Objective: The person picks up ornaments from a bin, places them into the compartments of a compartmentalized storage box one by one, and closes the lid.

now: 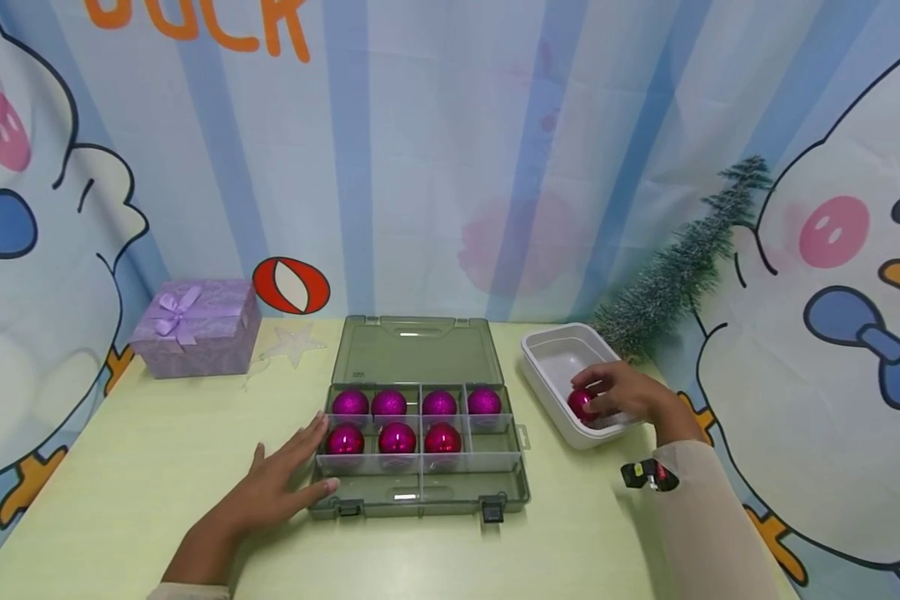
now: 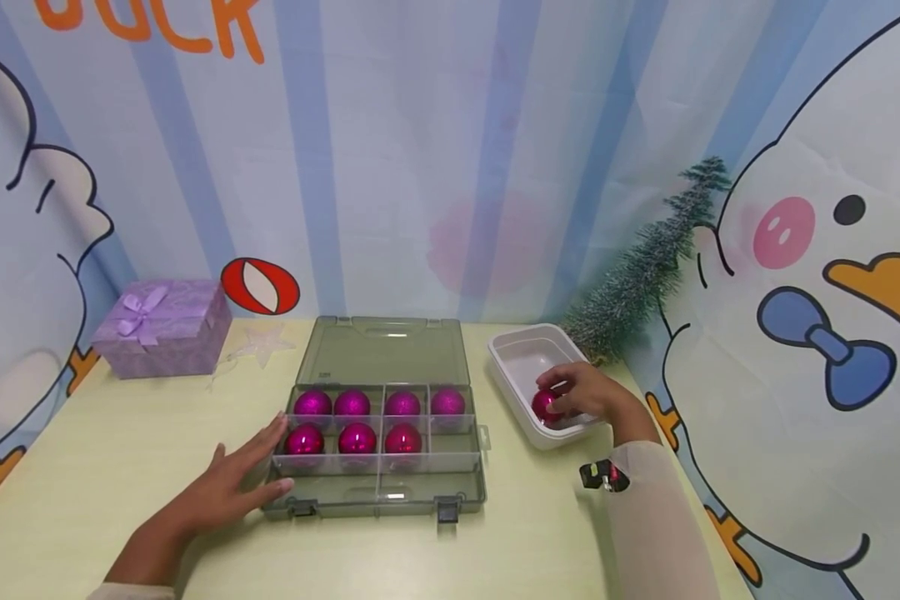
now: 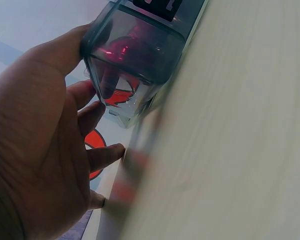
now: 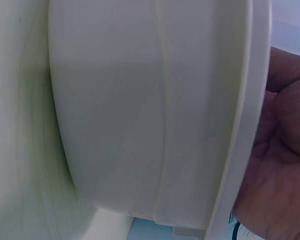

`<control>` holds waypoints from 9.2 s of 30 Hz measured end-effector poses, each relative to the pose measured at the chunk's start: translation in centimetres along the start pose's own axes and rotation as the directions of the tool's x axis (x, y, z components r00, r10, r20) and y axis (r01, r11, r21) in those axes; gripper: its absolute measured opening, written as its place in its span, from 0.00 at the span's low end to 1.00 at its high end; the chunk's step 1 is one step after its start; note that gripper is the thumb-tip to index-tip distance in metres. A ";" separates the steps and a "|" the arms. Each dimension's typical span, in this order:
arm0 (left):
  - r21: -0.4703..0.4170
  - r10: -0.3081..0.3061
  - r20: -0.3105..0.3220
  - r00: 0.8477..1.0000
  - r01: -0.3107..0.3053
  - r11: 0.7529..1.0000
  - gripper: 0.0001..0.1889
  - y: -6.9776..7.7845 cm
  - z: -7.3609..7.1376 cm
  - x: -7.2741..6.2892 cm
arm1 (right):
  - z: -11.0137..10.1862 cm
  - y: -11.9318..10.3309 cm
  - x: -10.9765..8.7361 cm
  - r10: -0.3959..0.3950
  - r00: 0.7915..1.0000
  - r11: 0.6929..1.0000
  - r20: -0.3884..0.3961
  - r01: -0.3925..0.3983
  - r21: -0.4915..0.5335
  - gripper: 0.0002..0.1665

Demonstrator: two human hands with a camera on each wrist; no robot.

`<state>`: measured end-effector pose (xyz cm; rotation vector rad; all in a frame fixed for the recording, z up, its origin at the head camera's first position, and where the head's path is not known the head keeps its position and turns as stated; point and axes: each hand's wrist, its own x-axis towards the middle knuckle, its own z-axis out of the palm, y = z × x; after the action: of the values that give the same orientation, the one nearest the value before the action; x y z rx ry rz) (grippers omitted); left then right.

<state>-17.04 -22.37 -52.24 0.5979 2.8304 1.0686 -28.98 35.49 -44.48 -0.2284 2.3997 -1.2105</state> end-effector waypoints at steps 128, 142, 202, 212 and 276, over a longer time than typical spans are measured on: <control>0.016 0.016 -0.016 1.000 -0.016 1.000 0.48 0.1 -0.2 -0.1 | 15.0 -3.5 -0.9 -0.533 0.822 0.835 -0.201 0.472 -0.282 0.30; -0.034 0.040 -0.097 0.994 -0.044 0.998 0.46 -0.5 -1.5 0.3 | 15.0 -3.7 0.2 -0.459 0.834 0.887 -0.308 0.409 -0.215 0.26; -0.337 -0.083 -0.145 0.986 0.029 0.941 0.31 -4.4 -0.5 10.4 | 14.7 -3.9 6.3 -0.137 0.934 0.983 -0.331 0.168 0.068 0.29; -0.331 -0.098 -0.107 0.989 0.057 0.942 0.32 -4.3 -0.7 10.5 | 14.7 -3.7 6.3 -0.121 0.940 0.981 -0.319 0.163 0.107 0.29; -0.497 -0.154 -0.040 0.987 0.114 0.860 0.50 0.5 -2.6 11.4 | 14.1 -4.4 6.1 -0.176 0.933 0.914 -0.315 0.274 0.301 0.49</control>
<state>-27.87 -19.33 -49.03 0.3074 2.4454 1.7300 -28.25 20.62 -50.20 -0.2452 2.3887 -1.8556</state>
